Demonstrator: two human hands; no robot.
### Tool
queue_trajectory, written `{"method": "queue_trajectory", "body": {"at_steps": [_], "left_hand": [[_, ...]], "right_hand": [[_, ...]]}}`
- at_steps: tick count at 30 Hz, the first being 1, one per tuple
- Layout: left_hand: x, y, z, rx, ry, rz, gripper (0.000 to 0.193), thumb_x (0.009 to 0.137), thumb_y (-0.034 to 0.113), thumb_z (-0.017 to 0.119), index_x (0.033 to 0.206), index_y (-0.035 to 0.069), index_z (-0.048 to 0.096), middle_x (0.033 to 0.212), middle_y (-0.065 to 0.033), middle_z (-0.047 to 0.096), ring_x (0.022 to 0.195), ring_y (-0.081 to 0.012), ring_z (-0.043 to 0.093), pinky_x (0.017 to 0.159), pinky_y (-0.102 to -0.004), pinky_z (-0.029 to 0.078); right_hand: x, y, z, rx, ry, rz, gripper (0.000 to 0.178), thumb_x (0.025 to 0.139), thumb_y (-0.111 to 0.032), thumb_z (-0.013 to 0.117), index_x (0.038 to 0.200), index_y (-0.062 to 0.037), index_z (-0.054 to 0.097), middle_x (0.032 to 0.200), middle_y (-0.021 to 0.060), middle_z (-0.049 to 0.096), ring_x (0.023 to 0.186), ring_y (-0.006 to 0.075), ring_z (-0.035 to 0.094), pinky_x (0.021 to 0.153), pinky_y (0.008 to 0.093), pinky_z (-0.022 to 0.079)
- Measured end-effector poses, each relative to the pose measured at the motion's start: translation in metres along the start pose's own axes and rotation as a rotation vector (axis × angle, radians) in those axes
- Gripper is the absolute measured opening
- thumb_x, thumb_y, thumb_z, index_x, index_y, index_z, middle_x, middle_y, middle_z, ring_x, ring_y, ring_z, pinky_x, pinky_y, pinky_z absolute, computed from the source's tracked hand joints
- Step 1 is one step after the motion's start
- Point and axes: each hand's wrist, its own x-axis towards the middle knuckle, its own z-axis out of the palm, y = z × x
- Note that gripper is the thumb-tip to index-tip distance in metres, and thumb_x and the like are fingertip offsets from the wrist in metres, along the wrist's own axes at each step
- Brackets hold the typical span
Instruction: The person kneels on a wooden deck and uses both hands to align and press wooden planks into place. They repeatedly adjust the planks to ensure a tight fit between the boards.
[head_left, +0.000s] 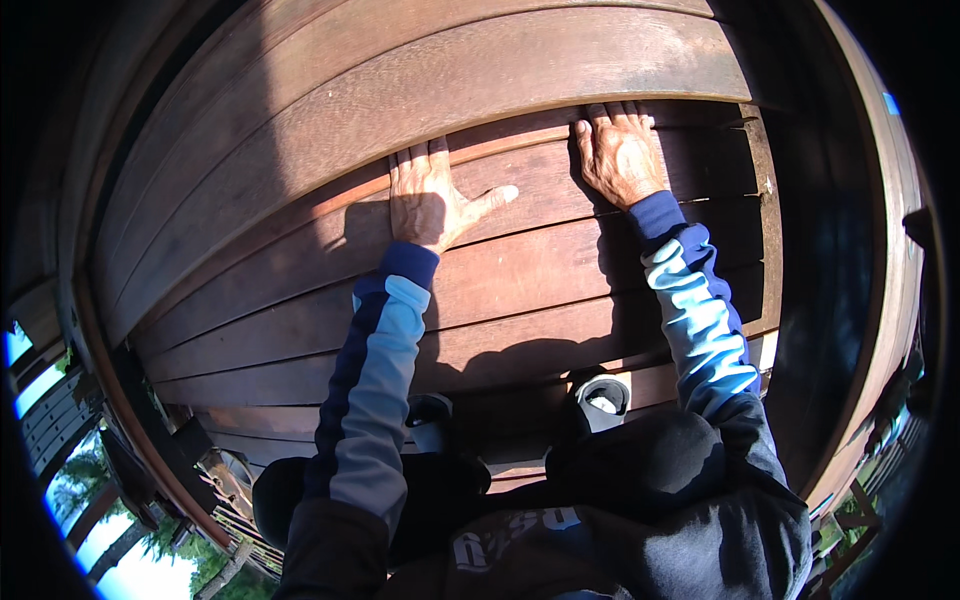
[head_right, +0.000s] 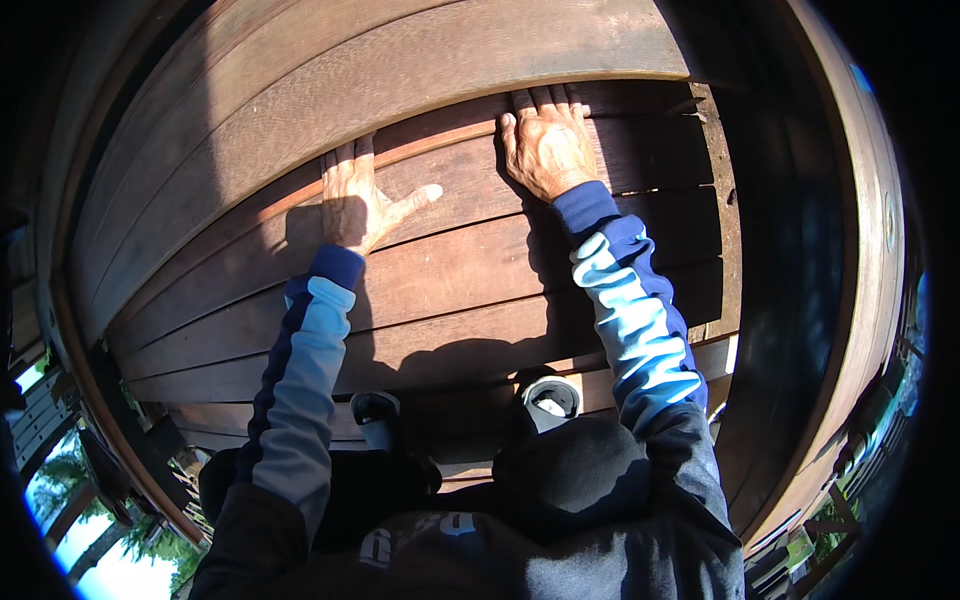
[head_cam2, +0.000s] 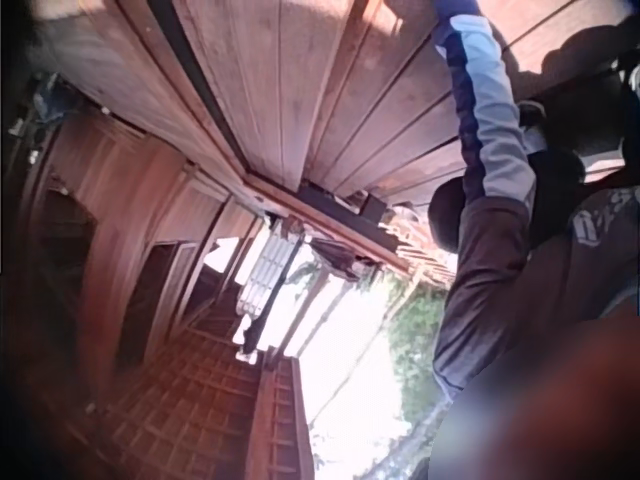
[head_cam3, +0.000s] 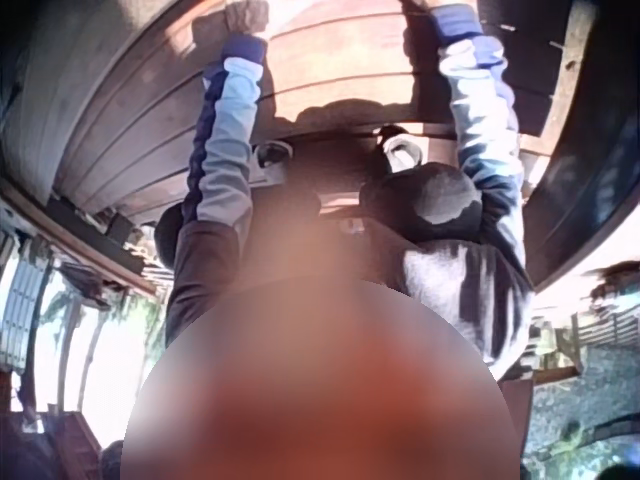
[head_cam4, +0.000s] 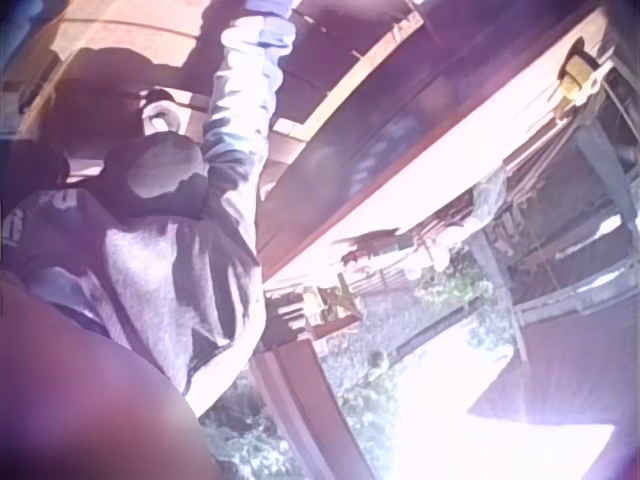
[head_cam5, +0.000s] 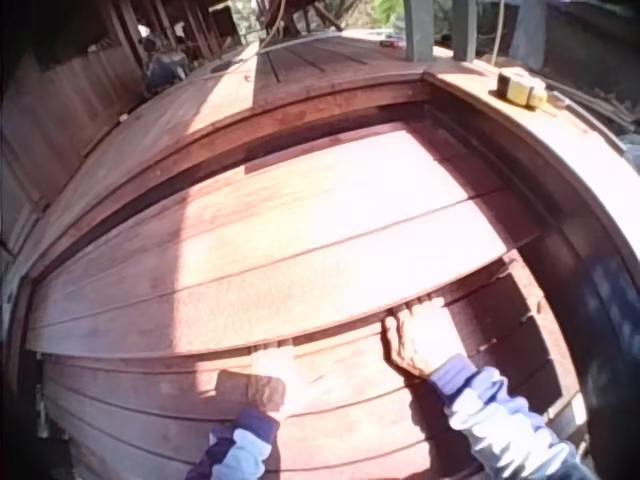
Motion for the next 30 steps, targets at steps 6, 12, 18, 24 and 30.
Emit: {"method": "queue_trajectory", "body": {"at_steps": [6, 12, 18, 24, 30], "left_hand": [[-0.002, 0.001, 0.002, -0.048, -0.099, -0.061, 0.115, 0.06, 0.079, 0.066, 0.128, -0.012, 0.046, 0.115, -0.0318, 0.055, 0.114, -0.0427, 0.048, 0.106, -0.0508, 0.03], [-0.001, -0.006, 0.014, -0.109, -0.19, -0.11, 0.071, 0.065, 0.043, 0.076, 0.12, 0.001, 0.054, 0.123, -0.0239, 0.052, 0.119, -0.0398, 0.044, 0.104, -0.0506, 0.032], [-0.005, -0.017, 0.021, -0.146, 0.005, 0.043, 0.03, 0.08, 0.028, 0.061, 0.098, 0.004, 0.06, 0.094, -0.0204, 0.059, 0.09, -0.0386, 0.055, 0.082, -0.0493, 0.042], [-0.015, -0.056, -0.014, 0.074, -0.251, 0.092, 0.094, 0.065, 0.061, 0.071, 0.13, -0.001, 0.045, 0.121, -0.0252, 0.054, 0.117, -0.0402, 0.048, 0.101, -0.0489, 0.035], [-0.045, -0.102, -0.036, 0.048, -0.353, -0.099, 0.11, 0.059, 0.075, 0.07, 0.127, -0.008, 0.044, 0.124, -0.0284, 0.052, 0.118, -0.0397, 0.048, 0.101, -0.0491, 0.035]], "right_hand": [[0.007, -0.007, -0.023, -0.089, -0.179, -0.039, 0.043, 0.097, -0.034, 0.041, 0.101, 0.0018, 0.064, 0.101, 0.0245, 0.062, 0.101, 0.0389, 0.059, 0.097, 0.0553, 0.037], [0.014, -0.088, -0.01, 0.161, -0.174, -0.338, 0.048, 0.096, -0.039, 0.041, 0.118, -0.0001, 0.058, 0.106, 0.0199, 0.064, 0.104, 0.0339, 0.059, 0.099, 0.0515, 0.033], [0.01, -0.123, 0.014, 0.297, -0.27, -0.02, 0.054, 0.095, -0.041, 0.035, 0.121, 0.0015, 0.057, 0.123, 0.0231, 0.057, 0.124, 0.0389, 0.044, 0.112, 0.0543, 0.018], [0.008, -0.122, 0.004, 0.334, -0.261, -0.004, 0.053, 0.091, -0.04, 0.043, 0.113, 0.0064, 0.059, 0.114, 0.0244, 0.06, 0.117, 0.0402, 0.049, 0.111, 0.0535, 0.021], [0.004, -0.124, 0.009, 0.29, -0.022, -0.04, 0.05, 0.089, -0.036, 0.045, 0.108, 0.0075, 0.061, 0.106, 0.0248, 0.061, 0.11, 0.039, 0.053, 0.109, 0.0522, 0.025]]}}
